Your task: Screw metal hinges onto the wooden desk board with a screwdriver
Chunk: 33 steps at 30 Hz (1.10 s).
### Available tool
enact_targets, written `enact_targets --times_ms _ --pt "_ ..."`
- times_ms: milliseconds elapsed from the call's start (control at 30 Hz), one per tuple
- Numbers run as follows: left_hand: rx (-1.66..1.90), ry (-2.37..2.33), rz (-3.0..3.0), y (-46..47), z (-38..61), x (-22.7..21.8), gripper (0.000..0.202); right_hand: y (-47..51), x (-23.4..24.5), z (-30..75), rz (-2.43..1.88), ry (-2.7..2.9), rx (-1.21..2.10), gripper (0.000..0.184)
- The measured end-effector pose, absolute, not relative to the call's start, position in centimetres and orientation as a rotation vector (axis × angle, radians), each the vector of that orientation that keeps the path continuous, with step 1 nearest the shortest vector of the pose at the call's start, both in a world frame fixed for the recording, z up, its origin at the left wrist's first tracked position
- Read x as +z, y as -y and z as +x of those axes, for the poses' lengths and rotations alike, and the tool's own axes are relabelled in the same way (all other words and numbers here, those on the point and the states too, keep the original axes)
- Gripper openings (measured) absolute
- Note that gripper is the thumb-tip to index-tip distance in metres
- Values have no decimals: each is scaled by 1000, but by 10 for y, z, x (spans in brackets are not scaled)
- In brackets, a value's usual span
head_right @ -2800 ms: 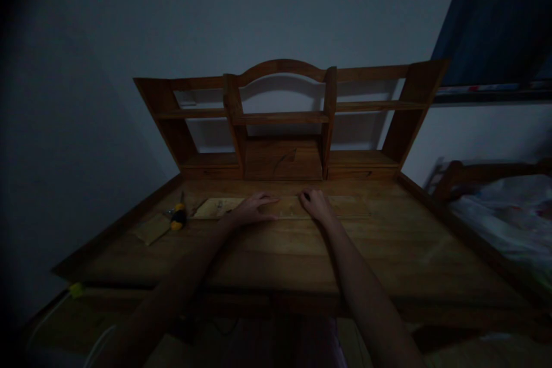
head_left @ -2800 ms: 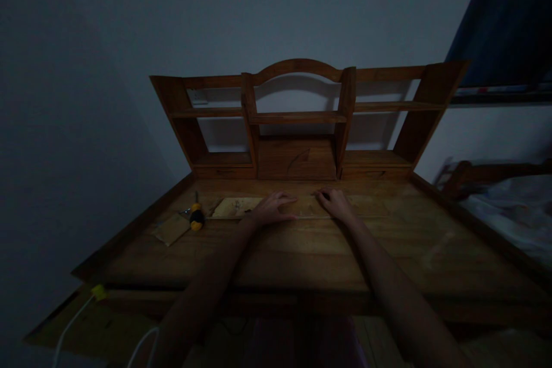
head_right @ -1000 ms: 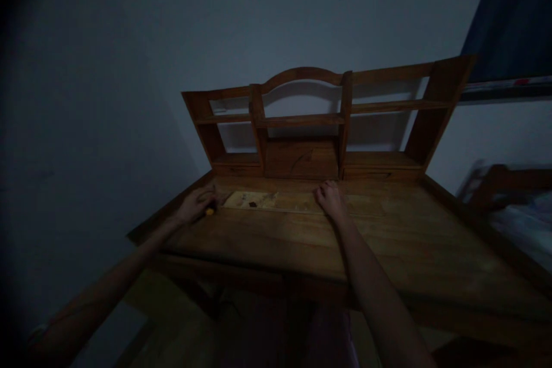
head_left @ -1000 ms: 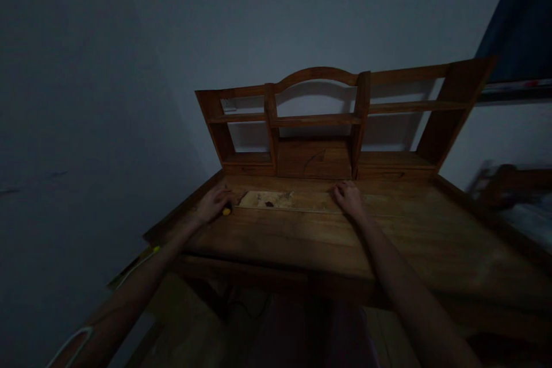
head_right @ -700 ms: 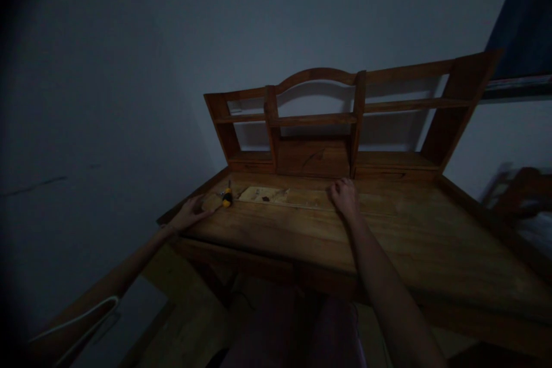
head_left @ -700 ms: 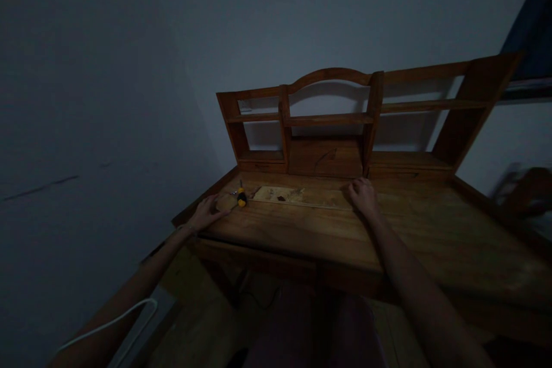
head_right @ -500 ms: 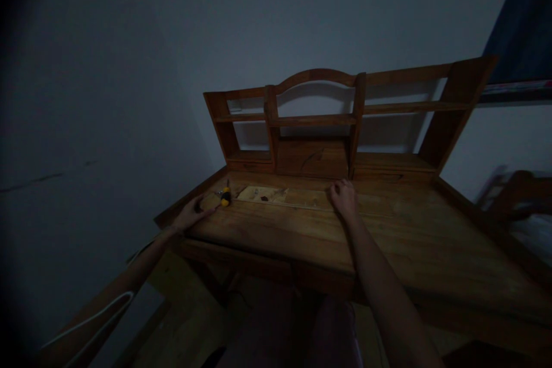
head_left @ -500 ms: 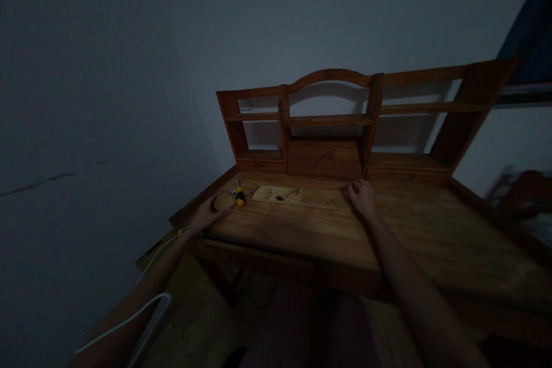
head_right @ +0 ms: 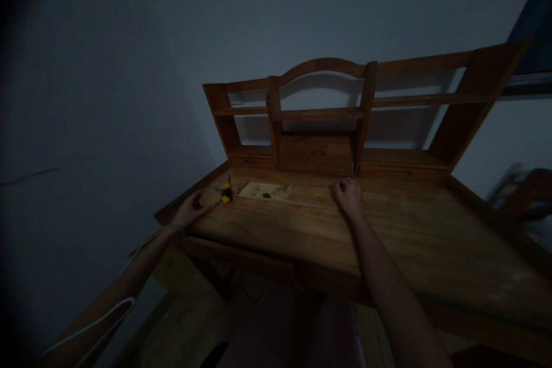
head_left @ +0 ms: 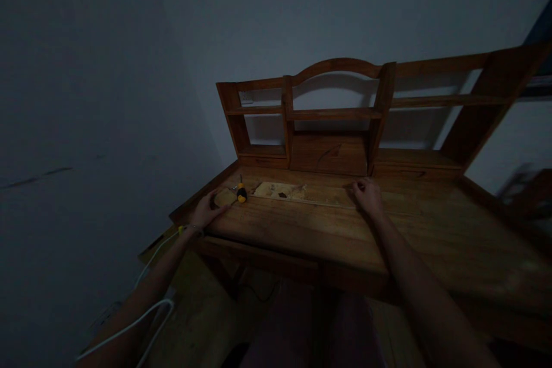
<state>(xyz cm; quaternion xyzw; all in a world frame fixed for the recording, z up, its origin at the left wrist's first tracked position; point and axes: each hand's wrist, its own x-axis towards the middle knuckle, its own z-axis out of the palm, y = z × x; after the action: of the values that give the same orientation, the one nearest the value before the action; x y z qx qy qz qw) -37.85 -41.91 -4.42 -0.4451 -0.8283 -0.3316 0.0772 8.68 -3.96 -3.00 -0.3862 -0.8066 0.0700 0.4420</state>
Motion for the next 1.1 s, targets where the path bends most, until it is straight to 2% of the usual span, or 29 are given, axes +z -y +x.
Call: enact_targets --times_ms 267,533,667,767,833,1033,1100 --pt "-831 2327 -1238 422 -361 -41 65 41 -29 88 -961 1980 233 37" --pt "-1056 2159 -1131 425 -314 -17 59 39 -32 87 -1002 1957 259 37" --pt "-1187 2110 -1642 396 -231 -8 62 40 -33 87 -1014 1943 263 37" --pt "-1115 2118 -2103 361 -160 -12 78 40 -34 88 -1015 1938 265 36" --pt "-1063 2060 -2278 332 -125 -14 81 38 -35 90 -1019 1941 263 36" --pt "-848 1825 -2539 275 -93 18 81 32 -40 91 -1066 1939 263 38" --pt "-931 1727 -2475 289 -82 39 72 30 -41 91 -1065 1939 268 37"
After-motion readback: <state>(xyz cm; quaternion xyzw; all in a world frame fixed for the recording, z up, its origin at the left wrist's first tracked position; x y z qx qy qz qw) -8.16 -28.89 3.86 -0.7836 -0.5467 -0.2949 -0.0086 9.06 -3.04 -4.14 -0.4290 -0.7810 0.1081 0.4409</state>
